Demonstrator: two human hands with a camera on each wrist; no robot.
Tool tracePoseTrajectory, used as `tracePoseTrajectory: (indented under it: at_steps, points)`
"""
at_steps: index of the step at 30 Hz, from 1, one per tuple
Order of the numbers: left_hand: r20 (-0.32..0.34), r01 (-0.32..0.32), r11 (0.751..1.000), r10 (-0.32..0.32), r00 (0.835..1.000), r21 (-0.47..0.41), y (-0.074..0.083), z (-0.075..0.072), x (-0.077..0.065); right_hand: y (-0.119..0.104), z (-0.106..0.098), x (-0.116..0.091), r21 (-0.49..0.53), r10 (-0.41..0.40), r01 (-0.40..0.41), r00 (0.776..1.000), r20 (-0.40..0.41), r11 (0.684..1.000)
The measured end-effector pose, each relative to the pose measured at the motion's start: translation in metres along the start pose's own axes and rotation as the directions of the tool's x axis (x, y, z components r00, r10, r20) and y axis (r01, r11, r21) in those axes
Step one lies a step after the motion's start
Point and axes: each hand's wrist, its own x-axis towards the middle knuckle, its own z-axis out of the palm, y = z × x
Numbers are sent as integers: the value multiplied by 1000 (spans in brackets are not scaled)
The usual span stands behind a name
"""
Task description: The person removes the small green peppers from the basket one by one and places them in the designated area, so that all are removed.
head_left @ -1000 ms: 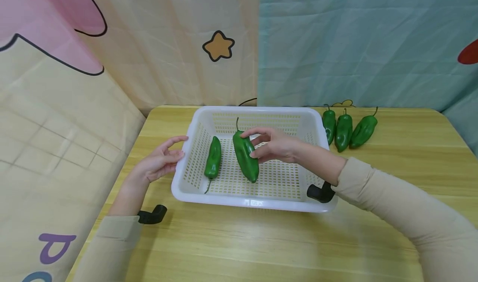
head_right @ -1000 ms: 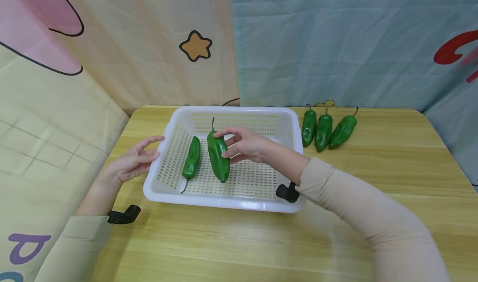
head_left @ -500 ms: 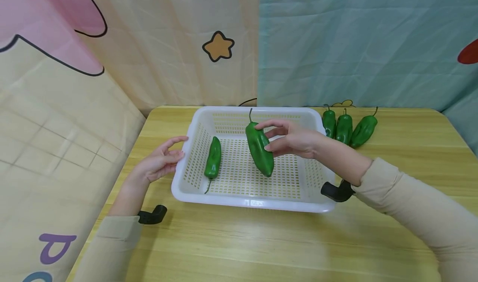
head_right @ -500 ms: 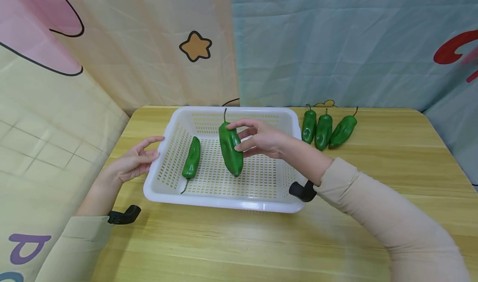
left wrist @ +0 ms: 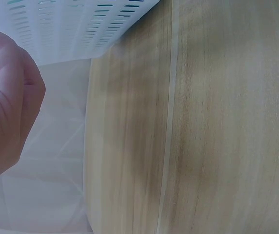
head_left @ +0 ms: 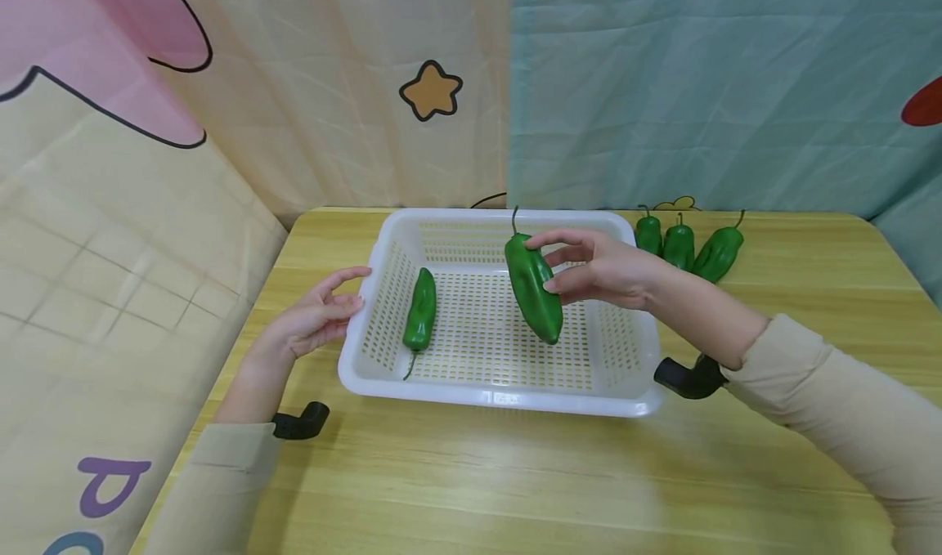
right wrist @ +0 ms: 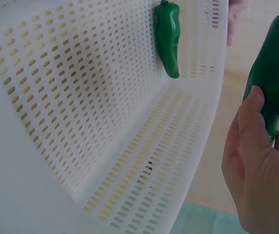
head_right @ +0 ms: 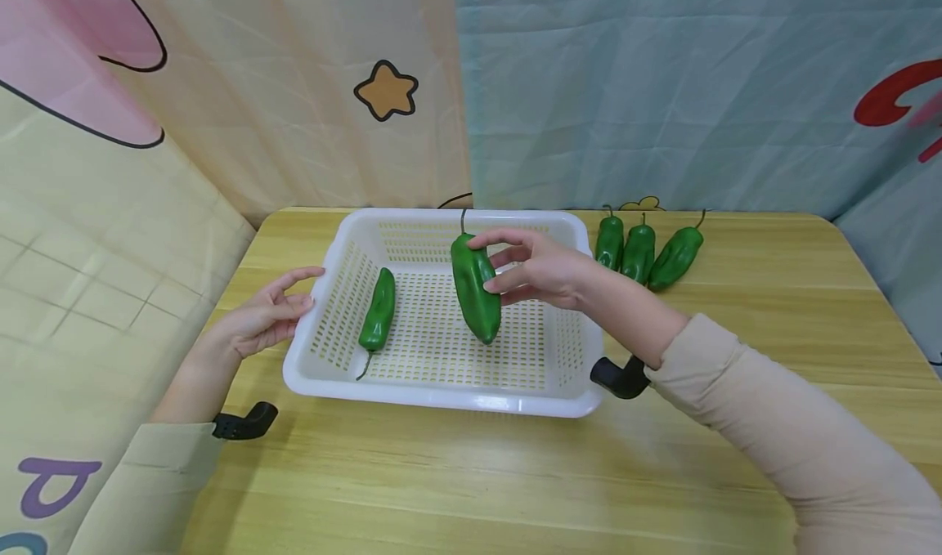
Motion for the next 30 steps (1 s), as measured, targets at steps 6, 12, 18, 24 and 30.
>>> tracePoseTrajectory:
  at_steps: [6, 12, 18, 24, 30]
  points:
    - [-12, 6, 1000, -6, 1000, 0, 0, 0, 0, -1, -5, -8, 4, 0, 0, 1000, -13, 1000]
    - [-19, 8, 1000, -8, 1000, 4, 0, 0, 0, 0, -10, -15, 3, -6, 6, 1000, -16, 1000]
    - [-15, 5, 1000, -5, 1000, 1, 0, 0, 0, 4, -17, -21, 5, -3, 3, 1000, -31, 1000]
    - [-20, 8, 1000, -8, 1000, 5, -1, 0, 0, 10, -24, -29, 2, -4, 5, 999, -49, 1000]
    - [-20, 5, 1000, -4, 1000, 7, -1, 0, 0, 14, -32, -38, 2, -9, 9, 999, -52, 1000]
